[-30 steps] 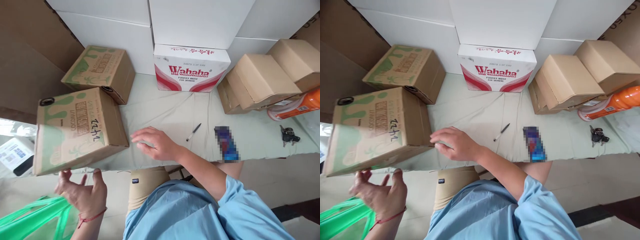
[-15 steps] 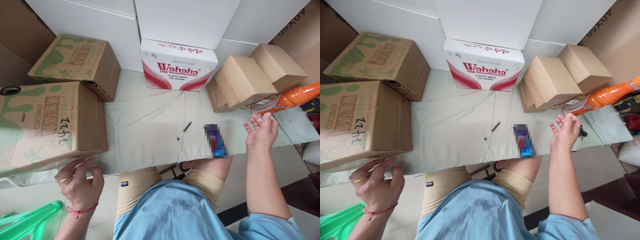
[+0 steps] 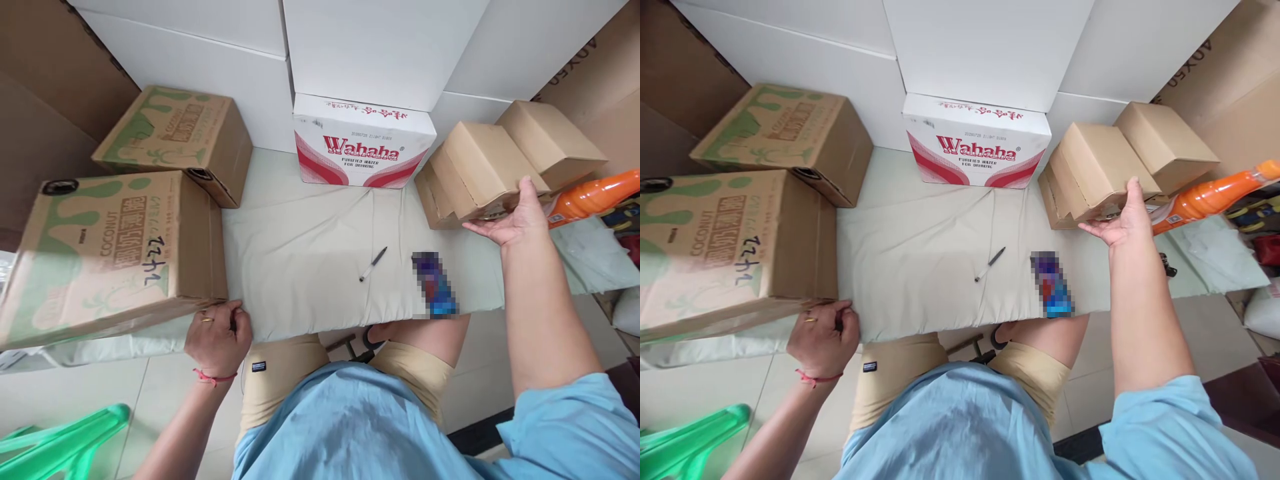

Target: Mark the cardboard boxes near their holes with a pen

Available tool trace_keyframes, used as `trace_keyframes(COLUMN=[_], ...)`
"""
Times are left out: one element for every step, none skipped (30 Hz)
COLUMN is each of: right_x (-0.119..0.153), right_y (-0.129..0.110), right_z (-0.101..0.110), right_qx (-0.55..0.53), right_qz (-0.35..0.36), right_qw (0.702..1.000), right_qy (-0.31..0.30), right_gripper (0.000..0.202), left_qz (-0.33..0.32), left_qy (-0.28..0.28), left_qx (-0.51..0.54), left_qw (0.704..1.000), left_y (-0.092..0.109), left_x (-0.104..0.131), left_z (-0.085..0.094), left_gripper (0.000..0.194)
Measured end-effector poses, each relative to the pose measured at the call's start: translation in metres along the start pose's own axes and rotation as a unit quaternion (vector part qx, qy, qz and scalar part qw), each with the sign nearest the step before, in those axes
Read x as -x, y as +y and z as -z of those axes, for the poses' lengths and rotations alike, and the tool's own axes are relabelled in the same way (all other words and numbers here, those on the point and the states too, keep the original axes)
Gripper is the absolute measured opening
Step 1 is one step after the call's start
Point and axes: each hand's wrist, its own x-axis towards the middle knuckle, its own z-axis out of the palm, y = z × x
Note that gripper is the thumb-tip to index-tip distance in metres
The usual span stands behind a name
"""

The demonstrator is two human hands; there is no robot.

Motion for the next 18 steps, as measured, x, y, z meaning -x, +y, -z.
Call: trace_keyframes(right_x=[0.000,0.001,0.002,0.005,0.010,0.016,0.025,0.035,0.046,0.058,0.069,0.081,0.092,0.103,0.114,0.124,0.133,0.142], right_y=[-0.001,-0.002,-0.002,-0.001,0.002,0.007,0.014,0.025,0.038,0.052,0.068,0.084,0.100,0.115,0.128,0.139,0.149,0.157], right_z=[-0.003,-0.004,-0.005,-0.004,-0.001,0.003,0.008,0.014,0.022,0.029,0.036,0.042,0.047,0.049,0.048,0.046,0.041,0.034], right_qx=[-0.007,-0.013,-0.014,-0.010,-0.005,-0.003,-0.006,-0.011,-0.031,-0.036,-0.028,-0.021,-0.010,0.004,0.020,0.039,0.059,0.079], right_qz=[-0.006,-0.008,-0.004,0.003,0.015,0.032,0.054,0.079,0.112,0.136,0.161,0.172,0.166,0.151,0.126,0.098,0.071,0.048], right_qw=[1.000,1.000,1.000,1.000,0.999,0.999,0.998,0.996,0.993,0.990,0.986,0.983,0.983,0.984,0.984,0.980,0.972,0.958], right_qy=[0.000,0.003,0.010,0.022,0.033,0.040,0.041,0.032,0.017,-0.003,-0.037,-0.058,-0.075,-0.098,-0.127,-0.167,-0.216,-0.273], right_gripper=[0.067,0.061,0.053,0.044,0.034,0.027,0.023,0.022,0.027,0.035,0.043,0.046,0.047,0.047,0.048,0.049,0.052,0.055], left_qz=[0.004,0.008,0.013,0.018,0.023,0.028,0.034,0.041,0.049,0.058,0.068,0.078,0.087,0.097,0.111,0.130,0.158,0.193], left_qy=[-0.004,-0.007,-0.009,-0.009,-0.009,-0.008,-0.008,-0.009,-0.010,-0.010,-0.010,-0.009,-0.009,-0.012,-0.020,-0.031,-0.045,-0.061], left_qx=[0.000,-0.001,-0.001,-0.001,-0.001,-0.002,-0.002,0.000,0.005,0.012,0.020,0.028,0.035,0.041,0.050,0.066,0.092,0.133], left_qw=[1.000,1.000,1.000,1.000,1.000,1.000,0.999,0.999,0.999,0.998,0.997,0.997,0.996,0.994,0.992,0.989,0.982,0.970], left_y=[0.000,0.000,0.000,0.001,0.002,0.004,0.006,0.008,0.010,0.012,0.015,0.016,0.018,0.020,0.022,0.025,0.028,0.031], left_x=[0.000,0.001,0.000,0.000,0.000,0.000,-0.001,-0.001,-0.001,-0.002,-0.003,-0.004,-0.005,-0.007,-0.009,-0.010,-0.012,-0.014], left_z=[0.000,0.000,0.001,0.002,0.002,0.003,0.004,0.005,0.005,0.005,0.005,0.006,0.006,0.007,0.009,0.012,0.016,0.021], left_gripper=[0.019,0.020,0.021,0.022,0.022,0.022,0.021,0.021,0.020,0.019,0.018,0.018,0.017,0.018,0.019,0.021,0.025,0.030])
